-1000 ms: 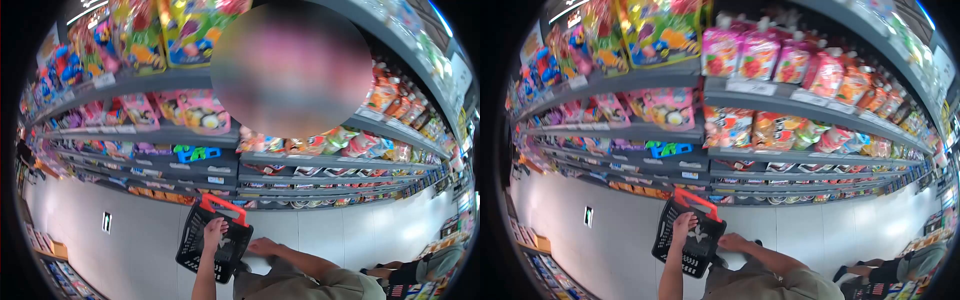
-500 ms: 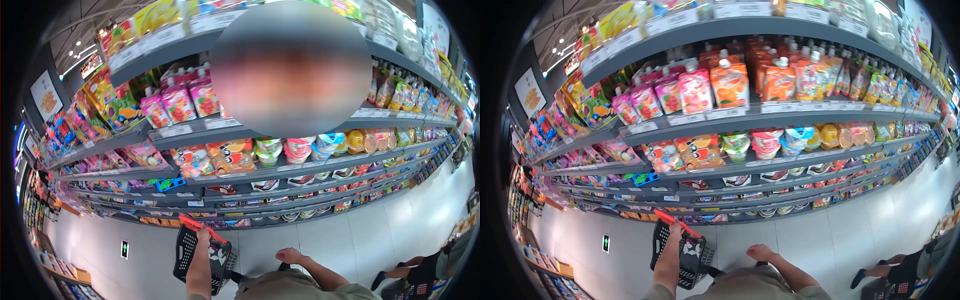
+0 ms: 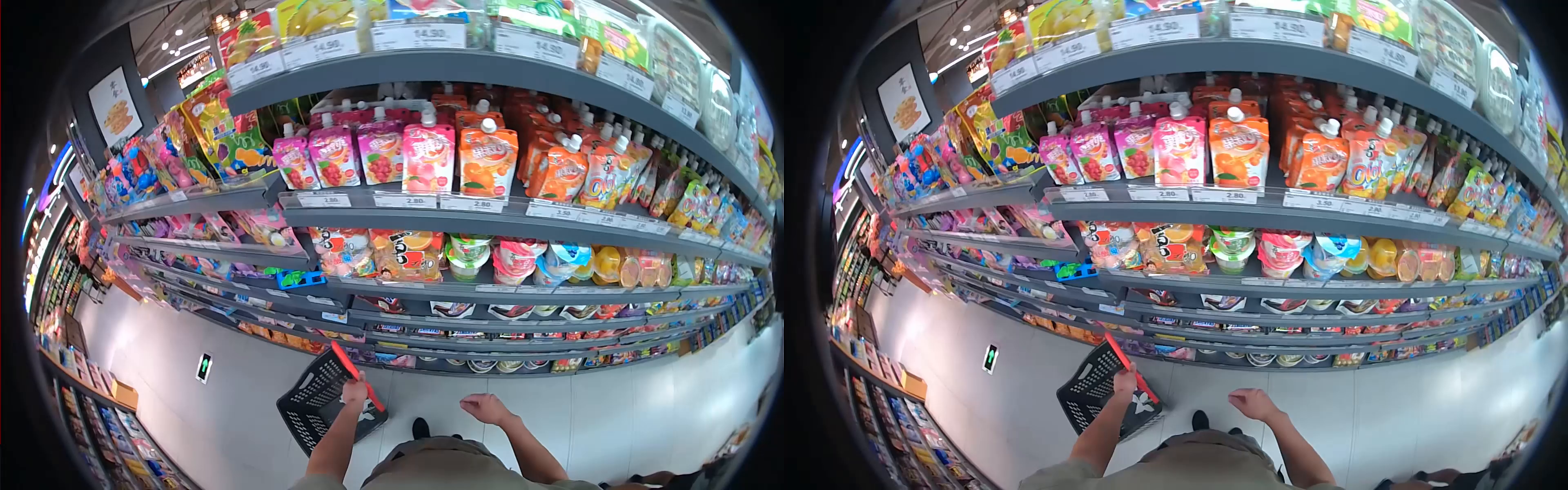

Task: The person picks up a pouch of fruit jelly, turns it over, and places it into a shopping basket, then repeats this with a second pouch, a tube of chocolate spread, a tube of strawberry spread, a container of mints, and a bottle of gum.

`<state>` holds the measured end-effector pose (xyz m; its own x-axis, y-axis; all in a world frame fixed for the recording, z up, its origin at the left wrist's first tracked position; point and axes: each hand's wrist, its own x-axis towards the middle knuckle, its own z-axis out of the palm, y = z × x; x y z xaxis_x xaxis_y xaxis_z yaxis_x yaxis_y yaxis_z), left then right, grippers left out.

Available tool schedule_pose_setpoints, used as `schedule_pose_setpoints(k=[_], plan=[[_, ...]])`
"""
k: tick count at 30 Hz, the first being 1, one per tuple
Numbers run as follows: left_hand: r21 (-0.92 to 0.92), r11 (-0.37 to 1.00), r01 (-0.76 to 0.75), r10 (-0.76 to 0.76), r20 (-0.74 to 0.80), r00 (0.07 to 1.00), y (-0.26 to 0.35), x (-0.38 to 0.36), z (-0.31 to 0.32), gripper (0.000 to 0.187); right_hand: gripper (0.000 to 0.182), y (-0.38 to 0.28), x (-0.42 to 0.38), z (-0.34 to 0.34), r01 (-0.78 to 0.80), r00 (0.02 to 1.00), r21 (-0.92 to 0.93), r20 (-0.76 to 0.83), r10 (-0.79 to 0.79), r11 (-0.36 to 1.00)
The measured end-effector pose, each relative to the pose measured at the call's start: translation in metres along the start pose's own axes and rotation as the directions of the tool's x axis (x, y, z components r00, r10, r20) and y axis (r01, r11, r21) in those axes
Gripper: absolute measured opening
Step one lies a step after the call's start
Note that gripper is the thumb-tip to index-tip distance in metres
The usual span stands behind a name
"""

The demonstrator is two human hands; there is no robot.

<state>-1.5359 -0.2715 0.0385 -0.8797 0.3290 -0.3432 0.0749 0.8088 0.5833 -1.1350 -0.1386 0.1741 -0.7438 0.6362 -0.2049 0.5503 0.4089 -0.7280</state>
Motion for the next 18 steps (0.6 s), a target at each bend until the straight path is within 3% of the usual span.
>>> schedule_pose_setpoints(k=[1, 2, 6, 10, 12, 15, 16, 18], plan=[[0.122, 0.993, -0.008, 0.012, -0.036, 0.999, 0.02, -0.028, -0.016, 0.055, 0.029, -0.016, 0.003, -0.011, 0.003, 1.0, 0.071, -0.024, -0.001, 0.997], [0.117, 0.992, 0.053, -0.053, -0.004, 0.999, 0.035, -0.044, -0.027, 0.057, 0.029, -0.03, 0.008, -0.022, -0.001, 1.0, 0.057, -0.022, 0.002, 0.998], [-0.021, 1.0, 0.015, -0.014, 0.051, 0.999, 0.018, -0.061, -0.002, 0.056, 0.029, -0.096, 0.024, -0.063, 0.007, 1.0, 0.102, -0.03, -0.004, 0.995], [0.006, 0.988, -0.157, 0.157, 0.042, 0.987, 0.038, -0.087, 0.013, 0.05, 0.028, -0.131, 0.037, -0.092, 0.112, 0.992, 0.125, -0.068, -0.104, 0.986], [-0.199, 0.976, -0.087, 0.134, 0.236, 0.962, 0.053, -0.11, 0.006, 0.053, 0.028, -0.152, 0.042, -0.108, 0.15, 0.986, 0.126, -0.084, -0.141, 0.981], [-0.172, 0.985, 0.025, 0.034, 0.328, 0.944, 0.026, -0.086, 0.07, 0.055, 0.027, -0.165, 0.044, -0.126, 0.176, 0.982, 0.122, -0.092, -0.165, 0.977], [-0.177, 0.984, 0.029, 0.03, 0.32, 0.947, 0.036, -0.091, 0.065, 0.055, 0.027, -0.17, 0.045, -0.129, 0.189, 0.98, 0.135, -0.095, -0.177, 0.973], [0.003, 0.995, -0.1, 0.095, 0.262, 0.96, 0.07, -0.111, 0.047, 0.058, 0.026, -0.173, 0.053, -0.132, 0.227, 0.973, 0.149, -0.068, -0.219, 0.963]])
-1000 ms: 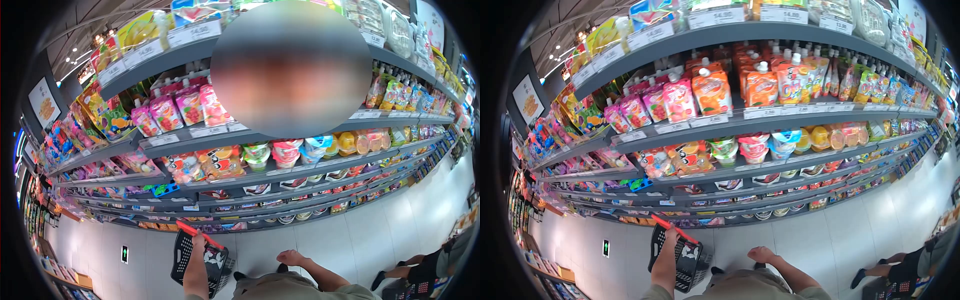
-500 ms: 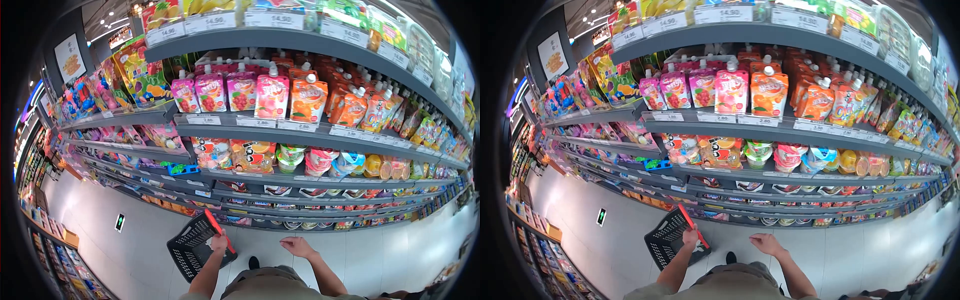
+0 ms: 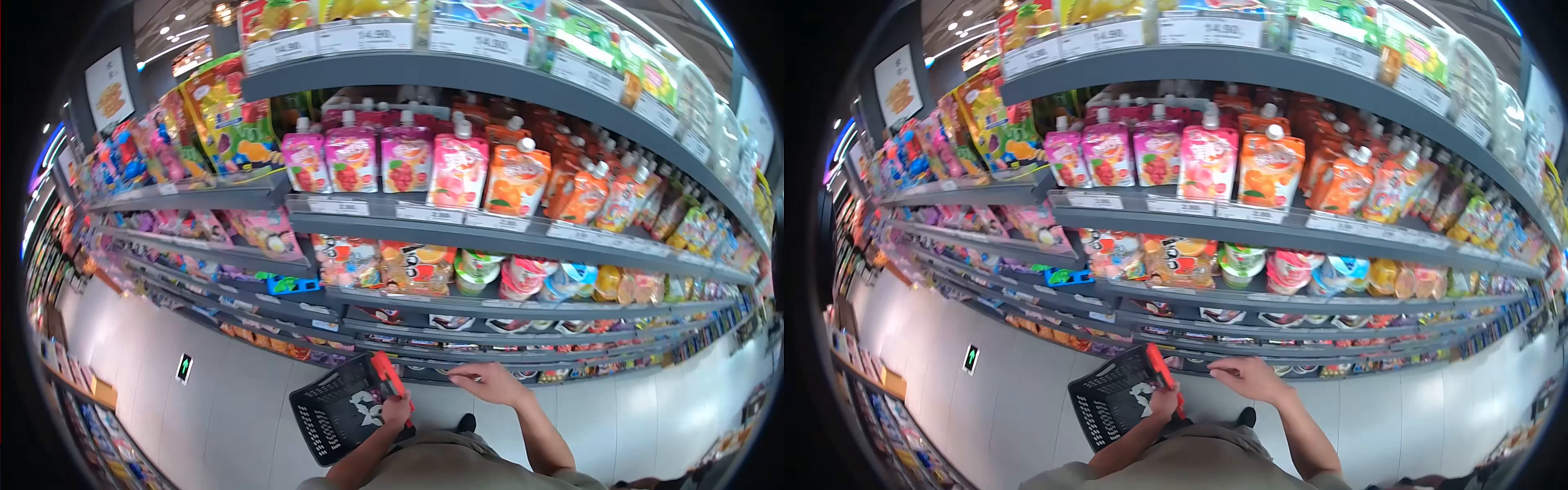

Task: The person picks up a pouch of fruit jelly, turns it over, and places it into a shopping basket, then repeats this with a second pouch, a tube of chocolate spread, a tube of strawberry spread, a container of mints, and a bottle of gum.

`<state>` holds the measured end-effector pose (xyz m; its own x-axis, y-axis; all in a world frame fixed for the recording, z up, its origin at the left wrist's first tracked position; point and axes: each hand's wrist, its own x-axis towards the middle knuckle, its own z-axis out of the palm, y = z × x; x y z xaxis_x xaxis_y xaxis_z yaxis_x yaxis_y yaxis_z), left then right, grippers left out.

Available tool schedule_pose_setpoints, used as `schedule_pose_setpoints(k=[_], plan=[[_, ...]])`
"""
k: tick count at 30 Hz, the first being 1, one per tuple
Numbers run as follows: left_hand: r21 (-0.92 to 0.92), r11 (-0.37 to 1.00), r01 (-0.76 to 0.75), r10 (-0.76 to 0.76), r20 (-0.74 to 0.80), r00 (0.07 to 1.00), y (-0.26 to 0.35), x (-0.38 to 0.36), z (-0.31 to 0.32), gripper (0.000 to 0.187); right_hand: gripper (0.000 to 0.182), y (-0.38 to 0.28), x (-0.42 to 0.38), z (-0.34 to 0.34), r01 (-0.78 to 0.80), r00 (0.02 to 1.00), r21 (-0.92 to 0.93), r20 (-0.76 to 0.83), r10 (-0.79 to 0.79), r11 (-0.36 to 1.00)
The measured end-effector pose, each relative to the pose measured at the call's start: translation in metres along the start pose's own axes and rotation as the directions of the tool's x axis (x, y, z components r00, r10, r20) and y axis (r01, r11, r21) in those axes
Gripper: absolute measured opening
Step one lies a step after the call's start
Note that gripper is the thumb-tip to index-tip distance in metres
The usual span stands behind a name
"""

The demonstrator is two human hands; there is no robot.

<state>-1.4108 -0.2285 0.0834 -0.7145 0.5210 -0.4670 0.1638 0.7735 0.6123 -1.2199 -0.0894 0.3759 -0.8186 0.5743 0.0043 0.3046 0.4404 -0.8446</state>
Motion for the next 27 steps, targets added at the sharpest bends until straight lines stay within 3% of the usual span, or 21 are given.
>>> schedule_pose_setpoints(k=[4, 9, 14, 16, 19, 22, 23, 24, 25, 26, 27], plan=[[0.016, 0.999, 0.051, -0.051, 0.019, 0.998, 0.017, 0.004, 0.004, 0.059, 0.026, 0.01, -0.003, 0.0, -0.019, 1.0, -0.031, 0.021, 0.019, 0.999], [-0.155, 0.988, 0.018, 0.007, 0.162, 0.987, 0.017, 0.017, 0.008, 0.059, 0.026, 0.006, -0.012, -0.01, -0.035, 0.996, -0.07, 0.083, 0.041, 0.997], [-0.322, 0.947, 0.024, 0.088, 0.33, 0.94, -0.01, 0.04, 0.018, 0.052, 0.025, -0.024, -0.012, -0.03, 0.05, 0.997, -0.094, 0.069, -0.044, 0.994], [-0.559, 0.815, 0.151, 0.078, 0.365, 0.928, -0.006, 0.027, 0.005, 0.042, 0.024, -0.041, -0.009, -0.042, 0.071, 0.996, -0.118, 0.055, -0.065, 0.99], [-0.635, 0.732, 0.247, 0.058, 0.419, 0.906, -0.016, 0.02, -0.011, 0.032, 0.023, -0.063, -0.007, -0.058, 0.102, 0.995, -0.128, 0.025, -0.1, 0.986], [-0.594, 0.739, 0.318, -0.044, 0.429, 0.902, -0.014, 0.006, -0.033, 0.03, 0.022, -0.092, -0.007, -0.089, 0.172, 0.98, -0.186, -0.07, -0.187, 0.967], [-0.585, 0.746, 0.317, -0.037, 0.439, 0.898, -0.017, 0.004, -0.039, 0.03, 0.023, -0.104, -0.007, -0.101, 0.198, 0.957, -0.228, -0.166, -0.239, 0.953], [-0.584, 0.748, 0.316, -0.006, 0.47, 0.883, -0.026, 0.003, -0.043, 0.03, 0.024, -0.113, -0.004, -0.112, 0.221, 0.921, -0.274, -0.256, -0.292, 0.936], [-0.583, 0.749, 0.315, 0.024, 0.499, 0.866, -0.031, 0.003, -0.046, 0.03, 0.026, -0.115, 0.005, -0.125, 0.363, 0.801, -0.345, -0.359, -0.48, 0.865], [-0.578, 0.754, 0.312, 0.029, 0.504, 0.863, -0.031, 0.0, -0.052, 0.03, 0.035, -0.132, 0.005, -0.138, 0.228, 0.816, -0.268, -0.473, -0.334, 0.936], [-0.57, 0.759, 0.315, 0.038, 0.522, 0.852, -0.032, -0.005, -0.058, 0.033, 0.041, -0.141, 0.013, -0.155, 0.2, 0.772, -0.184, -0.575, -0.27, 0.962]])
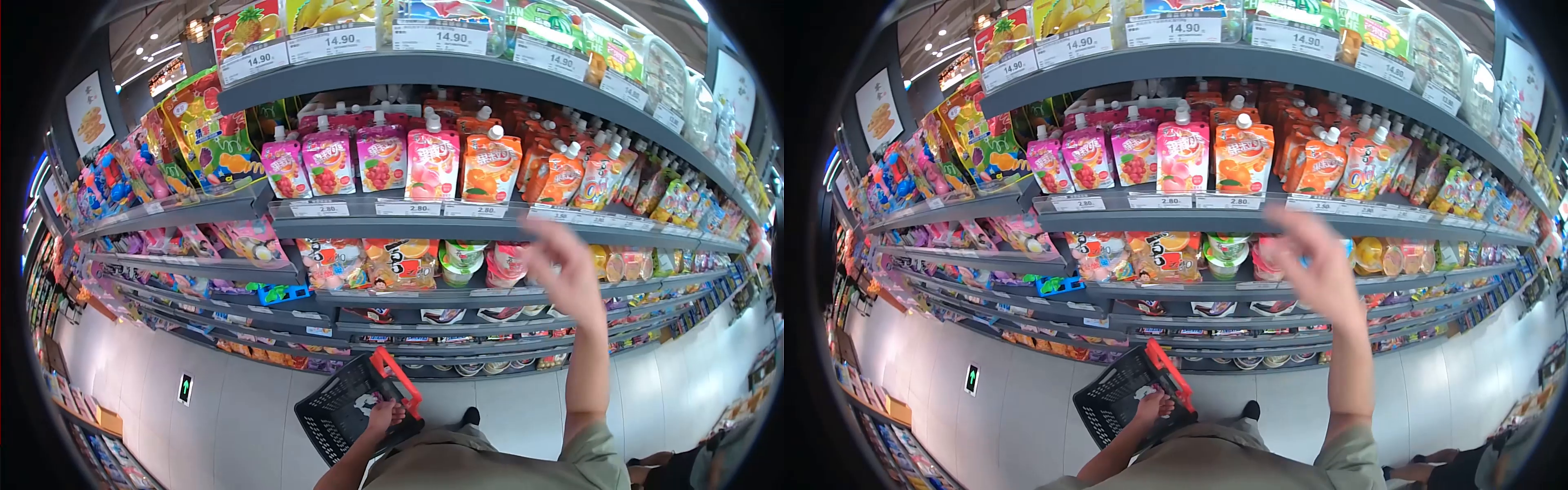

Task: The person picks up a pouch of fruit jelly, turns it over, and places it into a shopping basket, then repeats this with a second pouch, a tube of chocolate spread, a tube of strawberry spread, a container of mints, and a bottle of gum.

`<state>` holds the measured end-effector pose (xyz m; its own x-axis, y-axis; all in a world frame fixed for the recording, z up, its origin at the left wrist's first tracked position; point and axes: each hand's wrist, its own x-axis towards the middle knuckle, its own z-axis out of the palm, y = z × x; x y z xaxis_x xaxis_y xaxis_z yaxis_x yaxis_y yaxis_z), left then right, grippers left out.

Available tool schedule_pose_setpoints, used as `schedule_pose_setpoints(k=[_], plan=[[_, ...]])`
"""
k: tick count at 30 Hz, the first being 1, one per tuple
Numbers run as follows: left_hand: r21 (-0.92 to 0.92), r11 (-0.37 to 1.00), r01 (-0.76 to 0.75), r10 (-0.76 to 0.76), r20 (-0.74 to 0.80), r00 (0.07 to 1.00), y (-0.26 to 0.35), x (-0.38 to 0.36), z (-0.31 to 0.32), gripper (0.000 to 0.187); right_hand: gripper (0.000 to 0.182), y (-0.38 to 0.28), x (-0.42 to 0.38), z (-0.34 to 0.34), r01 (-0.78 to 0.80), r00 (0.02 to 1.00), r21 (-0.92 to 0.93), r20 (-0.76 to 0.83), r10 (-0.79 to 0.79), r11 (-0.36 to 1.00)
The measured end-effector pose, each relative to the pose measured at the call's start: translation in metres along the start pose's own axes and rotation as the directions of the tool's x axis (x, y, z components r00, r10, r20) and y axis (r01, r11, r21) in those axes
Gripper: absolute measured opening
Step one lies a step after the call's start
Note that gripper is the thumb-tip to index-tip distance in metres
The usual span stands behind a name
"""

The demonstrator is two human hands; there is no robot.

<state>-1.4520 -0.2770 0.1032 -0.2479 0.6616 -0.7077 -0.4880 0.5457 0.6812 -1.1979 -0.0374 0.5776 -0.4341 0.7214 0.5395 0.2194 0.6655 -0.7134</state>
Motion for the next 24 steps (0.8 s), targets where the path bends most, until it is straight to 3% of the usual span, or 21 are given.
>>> schedule_pose_setpoints(k=[1, 3, 6, 8, 9, 11, 16, 18, 20, 22, 23, 24], plan=[[0.008, 1.0, 0.007, -0.007, 0.019, 1.0, 0.001, -0.007, -0.001, 0.037, 0.047, -0.002, 0.02, -0.008, -0.071, 0.992, 0.06, -0.101, 0.077, 0.996], [0.021, 1.0, 0.014, -0.015, 0.034, 0.999, 0.004, -0.015, 0.0, 0.036, 0.056, -0.01, 0.063, -0.011, 0.066, 0.967, 0.003, -0.248, -0.064, 0.998], [0.045, 0.999, -0.004, 0.0, 0.085, 0.996, 0.011, -0.023, 0.004, 0.034, 0.058, 0.005, 0.109, -0.006, 0.005, 0.973, -0.099, -0.228, -0.028, 0.995], [0.056, 0.998, -0.027, 0.02, 0.128, 0.992, 0.019, -0.032, 0.011, 0.034, 0.056, 0.018, 0.13, 0.0, -0.021, 0.981, -0.29, -0.191, -0.037, 0.957], [0.078, 0.996, -0.049, 0.037, 0.147, 0.988, 0.024, -0.038, 0.016, 0.033, 0.056, 0.018, 0.134, -0.001, -0.017, 0.982, -0.292, -0.187, -0.04, 0.956], [0.091, 0.993, -0.071, 0.056, 0.164, 0.985, 0.028, -0.043, 0.022, 0.032, 0.05, 0.013, 0.14, -0.002, -0.145, 0.989, -0.249, -0.048, 0.137, 0.958], [0.072, 0.987, -0.144, 0.127, 0.201, 0.971, 0.037, -0.058, 0.033, 0.031, 0.041, 0.0, 0.126, -0.004, -0.154, 0.987, -0.187, 0.005, 0.158, 0.97], [0.083, 0.985, -0.151, 0.129, 0.226, 0.965, 0.048, -0.067, 0.04, 0.033, 0.037, 0.003, 0.116, -0.002, -0.031, 0.997, -0.162, -0.081, 0.018, 0.986], [0.095, 0.983, -0.16, 0.132, 0.251, 0.959, 0.061, -0.074, 0.046, 0.034, 0.033, 0.005, 0.109, -0.004, -0.004, 0.996, -0.135, -0.092, -0.008, 0.991], [0.077, 0.972, -0.221, 0.179, 0.366, 0.913, 0.073, -0.08, 0.052, 0.034, 0.031, 0.003, 0.1, -0.009, 0.198, 0.951, -0.225, -0.192, -0.243, 0.954], [0.076, 0.972, -0.22, 0.178, 0.366, 0.913, 0.083, -0.087, 0.057, 0.034, 0.031, 0.001, 0.095, -0.013, 0.198, 0.951, -0.225, -0.192, -0.243, 0.954], [0.077, 0.97, -0.232, 0.182, 0.402, 0.897, 0.095, -0.094, 0.064, 0.034, 0.031, -0.002, 0.09, -0.018, 0.222, 0.94, -0.083, -0.248, -0.236, 0.971]])
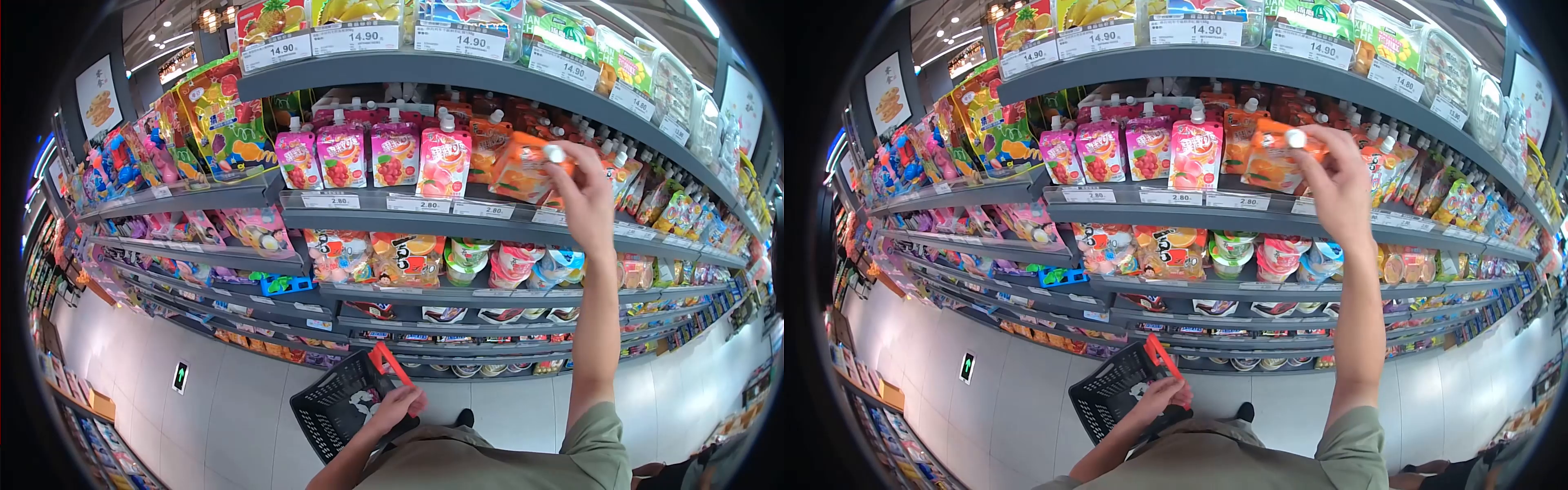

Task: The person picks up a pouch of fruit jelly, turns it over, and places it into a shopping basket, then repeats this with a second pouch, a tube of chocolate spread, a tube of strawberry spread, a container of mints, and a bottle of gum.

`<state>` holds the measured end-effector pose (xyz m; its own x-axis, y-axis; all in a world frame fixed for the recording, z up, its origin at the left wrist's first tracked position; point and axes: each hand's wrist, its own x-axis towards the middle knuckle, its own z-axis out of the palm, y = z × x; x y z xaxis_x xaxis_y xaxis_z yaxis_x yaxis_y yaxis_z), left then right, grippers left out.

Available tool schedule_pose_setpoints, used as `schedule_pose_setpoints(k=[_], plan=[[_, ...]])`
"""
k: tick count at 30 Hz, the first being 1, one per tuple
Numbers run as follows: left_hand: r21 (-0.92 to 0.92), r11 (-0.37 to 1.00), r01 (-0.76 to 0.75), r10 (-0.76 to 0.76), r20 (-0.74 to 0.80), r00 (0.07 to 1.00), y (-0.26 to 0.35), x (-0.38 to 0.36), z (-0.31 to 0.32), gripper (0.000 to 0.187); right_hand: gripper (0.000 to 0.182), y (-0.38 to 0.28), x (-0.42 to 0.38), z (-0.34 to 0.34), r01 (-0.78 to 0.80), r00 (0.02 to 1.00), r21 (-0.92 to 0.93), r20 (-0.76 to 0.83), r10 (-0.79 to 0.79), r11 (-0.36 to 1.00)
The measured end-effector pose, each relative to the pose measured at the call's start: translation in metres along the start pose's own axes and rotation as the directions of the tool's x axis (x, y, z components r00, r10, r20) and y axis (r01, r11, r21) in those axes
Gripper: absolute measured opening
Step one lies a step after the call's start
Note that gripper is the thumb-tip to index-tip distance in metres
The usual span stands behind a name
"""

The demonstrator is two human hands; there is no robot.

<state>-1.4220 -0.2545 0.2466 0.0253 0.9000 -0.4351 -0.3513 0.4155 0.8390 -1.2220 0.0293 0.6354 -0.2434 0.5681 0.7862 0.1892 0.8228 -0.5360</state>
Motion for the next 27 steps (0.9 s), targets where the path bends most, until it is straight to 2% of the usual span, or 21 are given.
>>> schedule_pose_setpoints(k=[1, 2, 4, 5, 6, 7, 8, 10, 12, 13, 16, 17, 18, 19, 20, 21, 22, 23, 24, 26, 27], plan=[[0.005, 1.0, -0.01, 0.009, 0.04, 0.999, 0.016, -0.002, 0.007, 0.033, 0.031, -0.003, -0.004, -0.006, -0.009, 0.998, 0.144, -0.055, 0.017, 0.99], [0.005, 1.0, -0.007, 0.007, 0.042, 0.999, 0.031, -0.004, 0.014, 0.033, 0.031, -0.007, -0.01, -0.014, -0.011, 0.998, 0.141, -0.056, 0.019, 0.99], [0.007, 0.993, -0.117, 0.113, 0.206, 0.972, 0.062, -0.009, 0.028, 0.044, 0.032, -0.012, -0.026, -0.03, -0.101, 0.986, 0.332, -0.091, 0.139, 0.938], [0.009, 0.994, -0.109, 0.105, 0.213, 0.971, 0.077, -0.009, 0.035, 0.044, 0.032, -0.002, -0.034, -0.036, -0.053, 0.997, 0.457, -0.031, 0.076, 0.888], [-0.163, 0.981, -0.108, 0.164, 0.38, 0.91, 0.09, -0.009, 0.043, 0.047, 0.031, -0.013, -0.045, -0.034, -0.116, 0.992, 0.525, 0.013, 0.129, 0.843], [-0.329, 0.942, -0.069, 0.241, 0.52, 0.819, 0.103, -0.01, 0.051, 0.052, 0.03, -0.013, -0.054, -0.027, -0.09, 0.994, 0.604, 0.099, 0.037, 0.792], [-0.326, 0.944, -0.05, 0.226, 0.528, 0.818, 0.118, -0.012, 0.061, 0.052, 0.029, -0.009, -0.065, -0.019, -0.076, 0.983, 0.679, 0.174, -0.059, 0.73], [-0.517, 0.856, 0.022, 0.401, 0.69, 0.603, 0.143, -0.017, 0.08, 0.065, 0.028, -0.001, -0.091, -0.007, -0.205, 0.913, 0.715, 0.385, -0.132, 0.669], [-0.532, 0.844, 0.071, 0.372, 0.675, 0.637, 0.153, -0.024, 0.093, 0.069, 0.03, 0.002, -0.116, 0.01, -0.274, 0.833, 0.785, 0.483, -0.271, 0.556], [-0.553, 0.828, 0.092, 0.361, 0.651, 0.668, 0.154, -0.026, 0.095, 0.073, 0.037, 0.009, -0.128, 0.019, -0.323, 0.799, 0.826, 0.5, -0.334, 0.462], [-0.431, 0.897, 0.101, 0.266, 0.707, 0.655, 0.138, -0.021, 0.089, 0.067, 0.048, 0.022, -0.155, 0.035, -0.434, 0.767, 0.838, 0.536, -0.352, 0.331], [-0.494, 0.851, 0.179, 0.226, 0.652, 0.723, 0.132, -0.025, 0.091, 0.063, 0.048, 0.017, -0.164, 0.036, -0.447, 0.772, 0.835, 0.542, -0.334, 0.321], [-0.498, 0.845, 0.193, 0.215, 0.648, 0.73, 0.128, -0.029, 0.095, 0.063, 0.047, 0.01, -0.171, 0.037, -0.514, 0.81, 0.816, 0.563, -0.162, 0.265], [-0.521, 0.853, 0.027, 0.271, 0.488, 0.83, 0.128, -0.033, 0.101, 0.063, 0.048, 0.004, -0.175, 0.039, -0.569, 0.815, 0.798, 0.579, 0.009, 0.201], [-0.507, 0.85, -0.145, 0.336, 0.31, 0.889, 0.13, -0.037, 0.104, 0.063, 0.048, 0.002, -0.181, 0.038, -0.578, 0.81, 0.793, 0.587, 0.012, 0.192], [-0.509, 0.851, -0.129, 0.285, 0.241, 0.928, 0.135, -0.039, 0.103, 0.066, 0.049, 0.003, -0.188, 0.036, -0.697, 0.716, 0.679, 0.64, 0.281, 0.229], [-0.517, 0.846, -0.131, 0.283, 0.226, 0.932, 0.134, -0.039, 0.103, 0.066, 0.051, 0.003, -0.194, 0.034, -0.808, 0.569, 0.546, 0.629, 0.53, 0.221], [-0.457, 0.851, -0.259, 0.351, 0.13, 0.927, 0.132, -0.04, 0.105, 0.065, 0.048, 0.005, -0.204, 0.037, -0.826, 0.528, 0.52, 0.576, 0.624, 0.219], [-0.378, 0.846, -0.375, 0.42, 0.04, 0.907, 0.129, -0.041, 0.105, 0.065, 0.048, 0.008, -0.216, 0.042, -0.835, 0.514, 0.511, 0.59, 0.622, 0.206], [-0.341, 0.851, -0.399, 0.424, -0.002, 0.906, 0.122, -0.042, 0.102, 0.063, 0.051, 0.014, -0.235, 0.051, -0.691, 0.429, 0.723, 0.407, 0.806, 0.002], [-0.336, 0.841, -0.425, 0.437, -0.043, 0.899, 0.119, -0.043, 0.103, 0.063, 0.051, 0.018, -0.24, 0.049, -0.661, 0.506, 0.75, 0.472, 0.722, -0.027]])
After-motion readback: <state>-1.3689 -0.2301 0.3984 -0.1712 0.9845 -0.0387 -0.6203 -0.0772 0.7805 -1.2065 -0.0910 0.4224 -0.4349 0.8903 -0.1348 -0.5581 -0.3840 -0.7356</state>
